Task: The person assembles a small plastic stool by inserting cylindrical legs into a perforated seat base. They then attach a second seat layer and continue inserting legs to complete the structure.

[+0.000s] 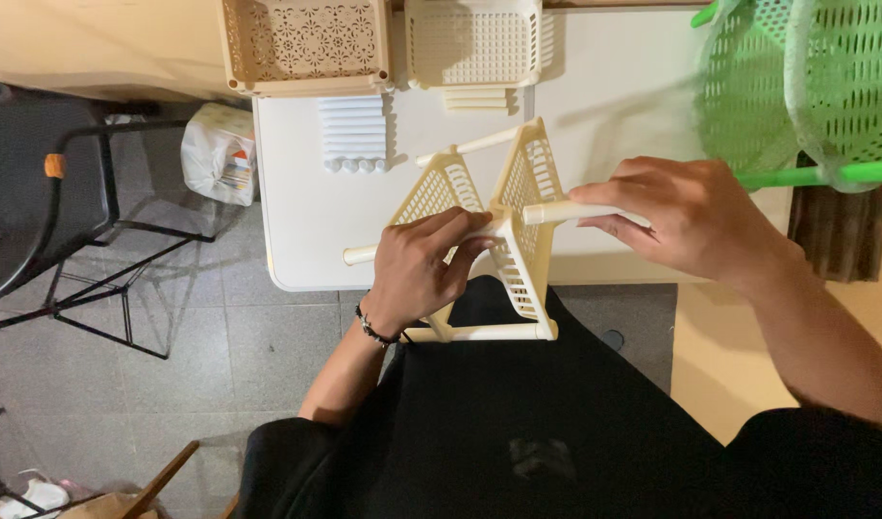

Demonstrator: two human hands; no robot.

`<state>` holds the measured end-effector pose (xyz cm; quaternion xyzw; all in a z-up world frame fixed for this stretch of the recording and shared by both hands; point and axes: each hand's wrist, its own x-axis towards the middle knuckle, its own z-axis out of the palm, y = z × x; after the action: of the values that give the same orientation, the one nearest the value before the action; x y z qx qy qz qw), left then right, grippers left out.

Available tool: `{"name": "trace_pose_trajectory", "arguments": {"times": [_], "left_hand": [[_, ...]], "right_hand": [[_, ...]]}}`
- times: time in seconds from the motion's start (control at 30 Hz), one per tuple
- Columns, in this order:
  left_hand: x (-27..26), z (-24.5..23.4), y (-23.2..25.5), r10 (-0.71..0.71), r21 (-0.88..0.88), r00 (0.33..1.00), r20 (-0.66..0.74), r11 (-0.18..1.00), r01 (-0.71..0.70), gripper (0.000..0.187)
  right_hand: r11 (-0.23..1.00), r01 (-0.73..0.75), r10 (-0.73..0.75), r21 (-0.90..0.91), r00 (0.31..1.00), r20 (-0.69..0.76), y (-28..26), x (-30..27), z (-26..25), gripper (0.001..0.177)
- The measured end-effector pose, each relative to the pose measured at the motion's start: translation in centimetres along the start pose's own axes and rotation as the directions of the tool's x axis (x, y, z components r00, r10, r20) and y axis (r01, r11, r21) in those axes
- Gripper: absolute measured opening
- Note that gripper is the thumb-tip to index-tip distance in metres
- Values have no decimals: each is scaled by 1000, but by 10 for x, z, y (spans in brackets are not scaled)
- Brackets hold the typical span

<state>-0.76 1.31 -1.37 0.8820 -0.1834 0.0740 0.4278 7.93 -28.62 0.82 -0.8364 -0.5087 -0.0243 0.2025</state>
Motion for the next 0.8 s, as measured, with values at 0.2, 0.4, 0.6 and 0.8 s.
{"name": "trace_pose_trajectory", "arguments": {"times": [0.2,0.4,0.6,0.8], "left_hand": [[3,-7,7,42,44,999,-5,998,-42,17],[4,-14,11,64,64,998,22,996,-65,13],[3,-14,9,89,92,996,26,992,-91,14],[3,-14,6,113,104,992,48,988,-118,14]], "right_hand": [[987,85,-70,-135,991,114,-10,12,-16,34],[926,203,-175,-320,978,114,-5,7,-16,32],[899,236,-213,-369,972,103,-8,1,-13,26],[976,185,-174,-117,980,96,-19,8,-15,25]]}}
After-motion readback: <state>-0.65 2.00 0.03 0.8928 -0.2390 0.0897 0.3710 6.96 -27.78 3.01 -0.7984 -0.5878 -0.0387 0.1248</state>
